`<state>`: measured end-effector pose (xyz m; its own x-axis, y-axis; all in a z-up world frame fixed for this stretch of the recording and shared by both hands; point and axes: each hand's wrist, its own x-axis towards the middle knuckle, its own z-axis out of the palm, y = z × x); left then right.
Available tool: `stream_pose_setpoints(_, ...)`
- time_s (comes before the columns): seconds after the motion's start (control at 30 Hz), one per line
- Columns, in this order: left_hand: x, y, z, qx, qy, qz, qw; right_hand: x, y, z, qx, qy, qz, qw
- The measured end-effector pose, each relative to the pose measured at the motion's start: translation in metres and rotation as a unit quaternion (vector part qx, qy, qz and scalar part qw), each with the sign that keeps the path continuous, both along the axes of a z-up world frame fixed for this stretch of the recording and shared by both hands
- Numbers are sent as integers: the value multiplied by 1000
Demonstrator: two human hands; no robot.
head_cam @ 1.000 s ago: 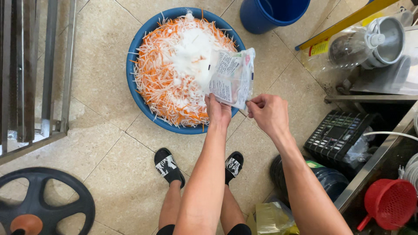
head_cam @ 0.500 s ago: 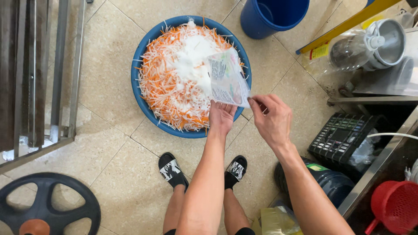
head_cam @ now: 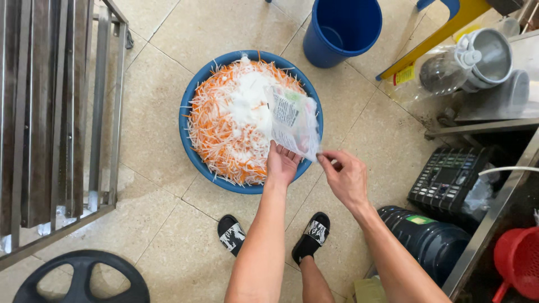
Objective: The person uses scissors to cut open multiple plastic bags of sugar and salt and pours the contents over a large pile of shredded carrots and daikon in a blue plastic basin.
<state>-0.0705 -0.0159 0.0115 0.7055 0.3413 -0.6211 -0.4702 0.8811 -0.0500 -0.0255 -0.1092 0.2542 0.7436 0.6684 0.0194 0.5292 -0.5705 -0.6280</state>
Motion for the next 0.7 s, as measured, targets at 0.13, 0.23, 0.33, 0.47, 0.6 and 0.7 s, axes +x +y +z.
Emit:
stream_pose_setpoints(0.13,-7,9,-1,-10,25,-12,1000,-10,-3,-3,34,1,-26,999)
stream_pose_setpoints(0.23,-4,14,-5,-10,32,-22,999,-13,-4,-5,45,-14,-64,997)
stream_pose_setpoints(0.33,-13,15,0,-5,42,-50,998,-13,-8,-16,0,15,-85,996)
stream_pose_setpoints(0.47,-31,22,33,21,86,-82,993,-13,-25,-30,-41,91,-141,985)
stream_pose_setpoints(0.6,-39,30,83,109,122,-108,981,-12,-56,-33,-16,285,-183,941)
stream_pose_setpoints(0.7,-52,21,136,218,107,-123,962,-19,-86,-21,4,386,-211,898)
